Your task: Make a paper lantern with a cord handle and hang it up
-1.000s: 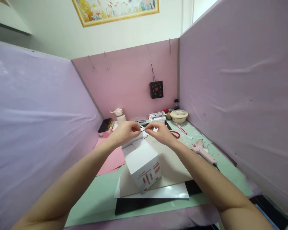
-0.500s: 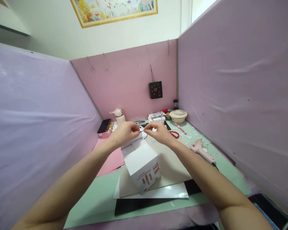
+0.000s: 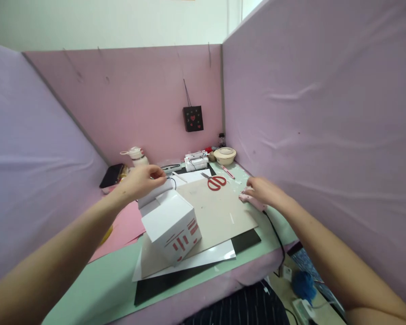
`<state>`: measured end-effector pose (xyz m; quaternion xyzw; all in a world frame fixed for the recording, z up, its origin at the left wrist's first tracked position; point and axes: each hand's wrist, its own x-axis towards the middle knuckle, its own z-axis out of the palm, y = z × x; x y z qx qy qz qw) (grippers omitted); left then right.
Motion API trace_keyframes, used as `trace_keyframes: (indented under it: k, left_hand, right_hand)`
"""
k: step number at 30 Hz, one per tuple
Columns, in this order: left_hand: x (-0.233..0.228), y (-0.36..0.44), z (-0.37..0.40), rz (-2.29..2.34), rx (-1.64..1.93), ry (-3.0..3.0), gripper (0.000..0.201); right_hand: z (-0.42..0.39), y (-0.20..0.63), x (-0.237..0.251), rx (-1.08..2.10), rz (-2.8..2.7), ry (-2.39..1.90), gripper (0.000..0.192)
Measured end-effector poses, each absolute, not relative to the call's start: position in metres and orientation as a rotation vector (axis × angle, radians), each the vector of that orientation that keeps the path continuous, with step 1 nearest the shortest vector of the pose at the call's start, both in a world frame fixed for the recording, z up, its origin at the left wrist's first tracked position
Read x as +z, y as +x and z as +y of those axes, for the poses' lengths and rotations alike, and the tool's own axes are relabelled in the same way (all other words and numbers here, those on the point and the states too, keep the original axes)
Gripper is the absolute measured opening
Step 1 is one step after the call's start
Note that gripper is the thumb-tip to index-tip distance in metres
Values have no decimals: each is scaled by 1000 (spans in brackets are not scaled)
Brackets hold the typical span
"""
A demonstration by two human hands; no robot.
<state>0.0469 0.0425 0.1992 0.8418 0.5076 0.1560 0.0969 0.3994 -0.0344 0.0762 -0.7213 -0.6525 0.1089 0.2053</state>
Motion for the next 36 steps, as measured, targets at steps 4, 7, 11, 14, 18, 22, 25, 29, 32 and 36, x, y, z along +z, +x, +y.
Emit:
trace_keyframes:
  k: [4, 7, 11, 14, 18, 22, 25, 29, 32, 36]
  left_hand:
    - [198, 45, 42, 1505, 478, 2419, 14]
    - [198, 46, 40, 1497, 491, 2378, 15]
    - [198, 47, 37, 1464, 509, 2370, 16]
    - [195, 46, 39, 1432, 513, 2395, 16]
    - [192, 43, 42, 1380, 518, 2387, 17]
    - [194, 35, 22, 1349, 677, 2439, 26]
    - [193, 28, -6, 1380, 1026, 2603, 24]
    - [181, 27, -25, 1416, 1086, 2722, 11]
    - [171, 34, -21, 1426, 1027, 2735, 10]
    - [166, 44, -15, 1398, 1034, 2748, 5]
  right_hand:
    - [-53, 397, 60, 327, -1821, -1829, 23]
    - [-45, 364, 71, 377, -1762, -1525, 24]
    - [-13, 297, 99, 467, -1757, -1179, 21]
    - [15, 253, 111, 510, -1728, -1048, 25]
    - [30, 226, 113, 530, -1753, -1009, 9]
    - [20, 229, 111, 512, -1691, -992, 9]
    - [12, 235, 111, 490, -1723, -944, 8]
    - [8, 236, 113, 371, -1816, -877, 10]
    - [8, 232, 115, 273, -1843, -841, 9]
    - [5, 225, 117, 227, -1864, -796, 7]
